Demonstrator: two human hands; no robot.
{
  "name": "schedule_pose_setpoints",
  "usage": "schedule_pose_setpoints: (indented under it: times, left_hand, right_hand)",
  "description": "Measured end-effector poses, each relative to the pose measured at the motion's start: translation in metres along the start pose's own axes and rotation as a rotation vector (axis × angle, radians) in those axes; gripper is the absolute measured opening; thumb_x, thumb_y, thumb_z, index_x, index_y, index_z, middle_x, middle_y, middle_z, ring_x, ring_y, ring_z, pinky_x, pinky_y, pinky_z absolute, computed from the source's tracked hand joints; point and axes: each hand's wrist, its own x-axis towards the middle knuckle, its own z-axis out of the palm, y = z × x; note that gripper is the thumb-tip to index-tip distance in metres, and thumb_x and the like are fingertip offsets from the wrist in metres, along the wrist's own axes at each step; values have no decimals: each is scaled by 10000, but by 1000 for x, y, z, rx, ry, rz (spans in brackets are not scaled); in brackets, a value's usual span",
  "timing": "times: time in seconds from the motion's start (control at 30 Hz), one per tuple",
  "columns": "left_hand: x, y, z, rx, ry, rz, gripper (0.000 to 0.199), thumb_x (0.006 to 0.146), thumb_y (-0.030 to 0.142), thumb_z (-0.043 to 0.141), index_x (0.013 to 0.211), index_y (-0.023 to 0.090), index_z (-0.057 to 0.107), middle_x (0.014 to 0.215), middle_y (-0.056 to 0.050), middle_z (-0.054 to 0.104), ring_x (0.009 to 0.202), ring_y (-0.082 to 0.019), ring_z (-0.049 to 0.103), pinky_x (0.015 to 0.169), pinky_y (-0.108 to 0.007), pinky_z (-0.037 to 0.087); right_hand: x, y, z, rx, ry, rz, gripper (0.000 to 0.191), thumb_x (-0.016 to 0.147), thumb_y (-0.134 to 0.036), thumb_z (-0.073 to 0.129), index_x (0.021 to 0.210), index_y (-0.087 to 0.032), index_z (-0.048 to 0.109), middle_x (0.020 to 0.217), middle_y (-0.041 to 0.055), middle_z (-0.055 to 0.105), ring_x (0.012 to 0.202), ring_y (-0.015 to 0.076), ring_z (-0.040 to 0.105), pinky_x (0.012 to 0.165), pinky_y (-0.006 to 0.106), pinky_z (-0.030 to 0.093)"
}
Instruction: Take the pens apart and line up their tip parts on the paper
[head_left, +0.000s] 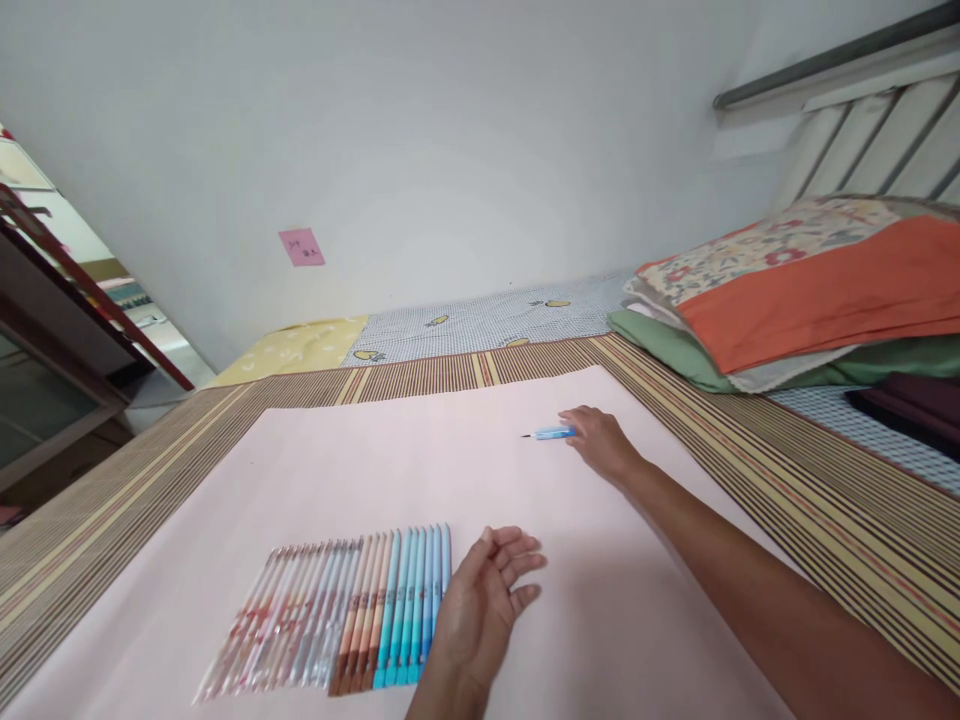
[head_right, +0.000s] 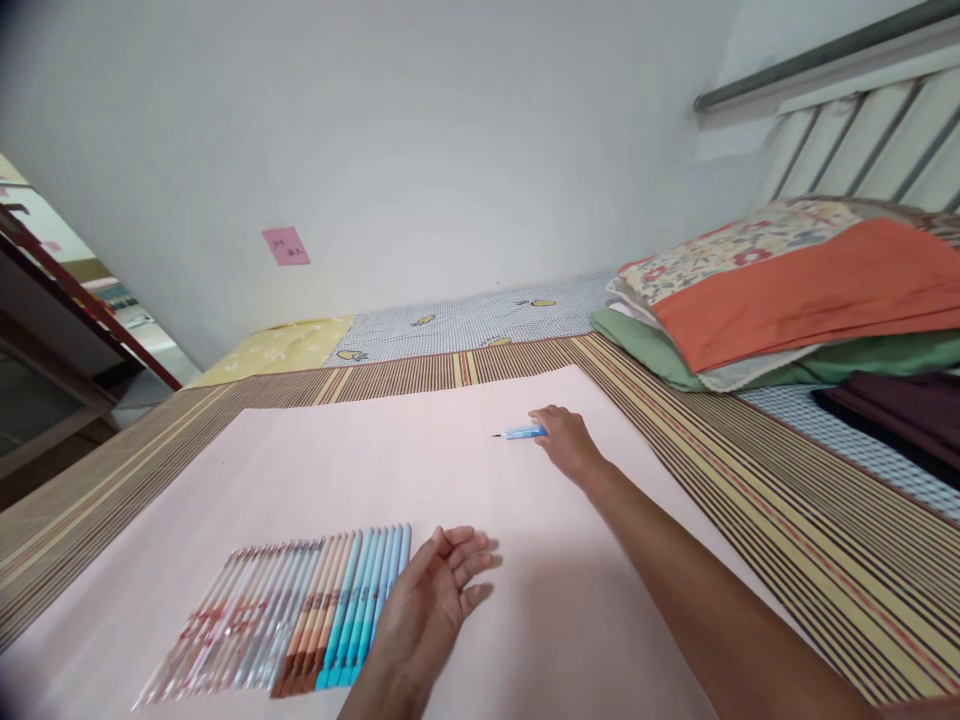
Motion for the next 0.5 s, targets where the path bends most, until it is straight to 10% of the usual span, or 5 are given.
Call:
schedule_pose_setpoints:
  times: [0.5]
  left_hand:
    - [-4,-3,3,51,-105,-4,325,944,420,648,1031,117,729,1102,-177,739,967,-263,707,730,-311,508]
  right_hand:
    - [-12,17,5,150,66,173,354,862,-144,596,1203,-193,680,1264,113,696,1192,263,646,1061,419,475]
